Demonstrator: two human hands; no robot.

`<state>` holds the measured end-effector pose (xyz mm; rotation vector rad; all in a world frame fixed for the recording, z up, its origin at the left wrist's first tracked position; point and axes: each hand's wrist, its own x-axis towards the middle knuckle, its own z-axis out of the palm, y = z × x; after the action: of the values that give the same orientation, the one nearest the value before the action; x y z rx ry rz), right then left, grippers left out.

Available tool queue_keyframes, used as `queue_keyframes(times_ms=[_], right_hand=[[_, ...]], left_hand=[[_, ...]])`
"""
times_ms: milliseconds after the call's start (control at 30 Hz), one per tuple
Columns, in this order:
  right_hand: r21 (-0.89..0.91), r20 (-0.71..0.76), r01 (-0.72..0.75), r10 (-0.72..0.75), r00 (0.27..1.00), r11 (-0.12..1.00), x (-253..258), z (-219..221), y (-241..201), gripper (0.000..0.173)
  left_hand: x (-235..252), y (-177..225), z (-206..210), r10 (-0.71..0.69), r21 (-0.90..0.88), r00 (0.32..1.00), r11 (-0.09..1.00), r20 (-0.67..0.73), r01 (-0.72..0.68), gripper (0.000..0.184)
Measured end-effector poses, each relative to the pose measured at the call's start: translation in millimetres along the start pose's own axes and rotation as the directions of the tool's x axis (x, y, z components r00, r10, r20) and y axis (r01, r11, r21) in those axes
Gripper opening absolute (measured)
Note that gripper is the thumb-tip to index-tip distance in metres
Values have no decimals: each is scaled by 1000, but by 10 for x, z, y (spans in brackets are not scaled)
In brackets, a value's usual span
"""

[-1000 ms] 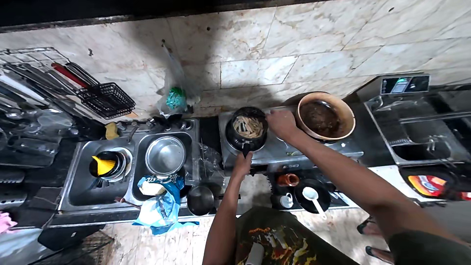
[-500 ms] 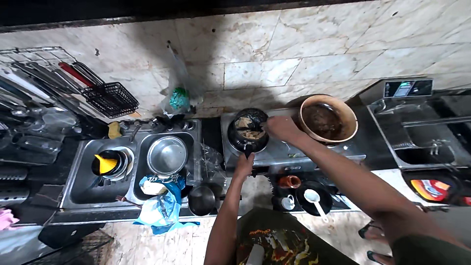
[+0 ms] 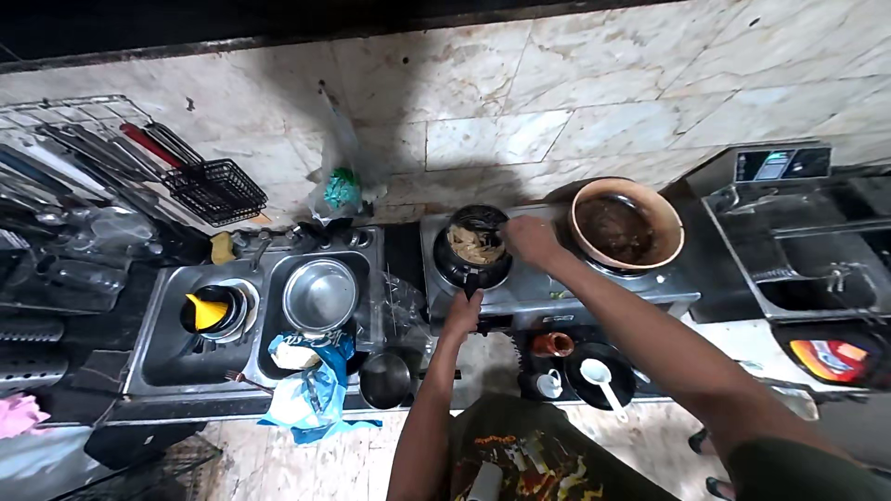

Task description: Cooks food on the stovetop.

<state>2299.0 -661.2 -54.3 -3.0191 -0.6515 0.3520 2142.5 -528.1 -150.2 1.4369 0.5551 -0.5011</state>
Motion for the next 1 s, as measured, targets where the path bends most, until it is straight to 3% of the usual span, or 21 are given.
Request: queue_keyframes(times_ms=[100,167,367,533,667,800,933,1000], right_hand=[[-84,69,242,-237,969,967,28,-87,178,28],[-159,137,315,-295,946,936,25,-204,298,28],[-390,166,303,-257,952,869,-206,-938,291,19],[-389,277,350,-255,927,852,-126,-752,276,23],[-222,148,349,-322,935,910,-22,-288,306,24],[-211,-11,283,-291,957,936,12,11,258,19],[-265,-5,144,-151,989,954,-97,-163,134,14],[-313,-35,194,-216,976,930,-162,-313,97,12]], left_hand=[[11,-19,16,3,-9,1000,1000,3,-3,38],[12,-18,14,8,-18,1000,1000,0,-8,38],[11,-33,13,20,-32,1000,999,11,-19,36],[0,-21,25,19,-13,1000,1000,0,-19,37],[-20,2,12,8,4,1000,1000,-1,-8,40],[-5,-19,34,15,-15,1000,1000,4,-15,38],[-2,-7,30,9,-13,1000,1000,-2,-9,39],[-1,-13,29,10,-15,1000,1000,-2,-10,38]])
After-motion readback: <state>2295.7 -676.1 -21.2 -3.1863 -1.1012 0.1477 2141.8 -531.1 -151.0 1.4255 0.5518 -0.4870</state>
